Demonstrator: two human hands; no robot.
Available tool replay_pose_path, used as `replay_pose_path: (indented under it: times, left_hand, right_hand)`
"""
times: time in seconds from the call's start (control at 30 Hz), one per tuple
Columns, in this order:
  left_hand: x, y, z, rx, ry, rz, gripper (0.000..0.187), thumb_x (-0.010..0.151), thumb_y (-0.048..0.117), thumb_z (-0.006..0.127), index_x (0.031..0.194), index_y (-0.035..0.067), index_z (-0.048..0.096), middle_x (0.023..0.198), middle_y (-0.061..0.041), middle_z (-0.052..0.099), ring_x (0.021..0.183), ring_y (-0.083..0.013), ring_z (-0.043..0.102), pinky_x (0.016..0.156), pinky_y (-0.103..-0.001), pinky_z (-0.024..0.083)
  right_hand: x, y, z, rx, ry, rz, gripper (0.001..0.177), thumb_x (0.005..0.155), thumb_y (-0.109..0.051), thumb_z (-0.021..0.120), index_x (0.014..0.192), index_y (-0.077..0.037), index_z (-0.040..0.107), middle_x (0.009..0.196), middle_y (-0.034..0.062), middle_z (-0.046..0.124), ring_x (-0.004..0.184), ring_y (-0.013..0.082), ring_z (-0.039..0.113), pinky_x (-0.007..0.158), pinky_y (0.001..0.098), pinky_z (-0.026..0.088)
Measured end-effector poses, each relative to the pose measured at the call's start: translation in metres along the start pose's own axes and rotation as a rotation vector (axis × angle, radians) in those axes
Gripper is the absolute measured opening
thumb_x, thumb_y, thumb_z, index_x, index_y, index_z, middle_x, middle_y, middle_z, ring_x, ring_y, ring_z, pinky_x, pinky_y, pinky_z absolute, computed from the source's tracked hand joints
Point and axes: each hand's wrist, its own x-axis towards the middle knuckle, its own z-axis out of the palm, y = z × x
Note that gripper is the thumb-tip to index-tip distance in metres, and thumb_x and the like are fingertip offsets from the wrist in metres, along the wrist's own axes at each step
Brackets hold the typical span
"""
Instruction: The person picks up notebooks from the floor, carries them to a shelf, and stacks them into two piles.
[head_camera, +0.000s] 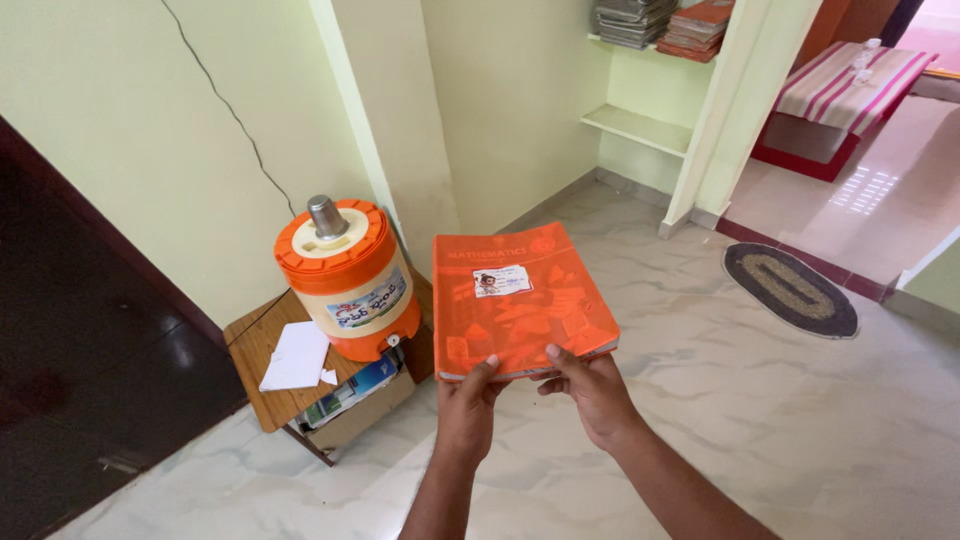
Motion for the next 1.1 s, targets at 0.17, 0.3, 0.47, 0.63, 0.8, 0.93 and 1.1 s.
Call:
replay_pose_path:
  times: [0.17,0.3,0.47,0.63,0.8,0.93,1.1]
  left_hand:
    - [0.009,-0.003,0.008,0.019,-0.049,0.038,0.045,0.092,0.005,0.063,0.135,-0.001,0.053,0.126,-0.014,0.068,0.111,-0.0261,0.069,0.095,-0.044,0.057]
    - [0.014,-0.008,0.014,0.004,-0.053,0.030,0.047,0.091,0.005,0.063,0.137,0.003,0.050,0.127,-0.011,0.067,0.112,-0.0243,0.069,0.094,-0.043,0.058]
    - [0.020,-0.007,0.015,0.014,-0.042,0.000,0.048,0.091,0.005,0.064,0.138,0.004,0.051,0.128,-0.011,0.067,0.112,-0.0237,0.069,0.094,-0.042,0.057]
    - [0.030,0.002,0.005,0.000,-0.020,0.002,0.049,0.091,0.005,0.063,0.138,0.007,0.050,0.128,-0.008,0.066,0.113,-0.0211,0.068,0.093,-0.042,0.057]
    - [0.041,0.011,-0.003,0.009,-0.060,-0.006,0.047,0.091,0.005,0.062,0.137,0.004,0.051,0.127,-0.012,0.067,0.111,-0.0234,0.070,0.093,-0.042,0.057]
    - [0.053,0.018,-0.010,0.022,-0.071,-0.029,0.046,0.092,0.005,0.063,0.137,0.002,0.052,0.126,-0.013,0.068,0.110,-0.0243,0.070,0.093,-0.043,0.057]
    - [0.062,0.023,-0.013,-0.009,-0.067,-0.059,0.048,0.090,0.004,0.063,0.137,0.005,0.052,0.128,-0.008,0.067,0.112,-0.0213,0.069,0.093,-0.042,0.056]
  right_hand:
    - [0.007,-0.004,-0.007,0.012,0.012,-0.015,0.041,0.091,-0.034,0.070,0.122,-0.007,0.062,0.104,0.0060,0.074,0.089,0.0182,0.073,0.071,0.0368,0.059]
    - [0.010,-0.005,-0.016,0.009,0.028,-0.020,0.041,0.092,-0.034,0.070,0.121,-0.007,0.062,0.105,0.0054,0.074,0.089,0.0174,0.073,0.072,0.0364,0.059]
    - [0.014,-0.003,-0.015,0.008,0.054,-0.017,0.040,0.092,-0.033,0.069,0.121,-0.007,0.062,0.104,0.0058,0.073,0.088,0.0177,0.072,0.071,0.0372,0.058]
    - [0.025,0.001,-0.004,0.007,0.029,-0.032,0.040,0.094,-0.034,0.069,0.120,-0.005,0.062,0.103,0.0085,0.074,0.088,0.0185,0.072,0.073,0.0375,0.058]
    - [0.034,0.002,0.008,-0.009,0.076,-0.015,0.039,0.092,-0.033,0.068,0.120,-0.007,0.063,0.104,0.0062,0.073,0.088,0.0175,0.072,0.072,0.0372,0.059]
    - [0.040,0.004,0.018,-0.007,0.077,-0.040,0.038,0.093,-0.033,0.068,0.119,-0.007,0.062,0.103,0.0068,0.073,0.088,0.0183,0.073,0.072,0.0372,0.059]
    - [0.047,0.007,0.024,-0.012,0.112,-0.028,0.038,0.094,-0.032,0.068,0.122,-0.006,0.061,0.105,0.0074,0.073,0.089,0.0178,0.072,0.073,0.0367,0.059]
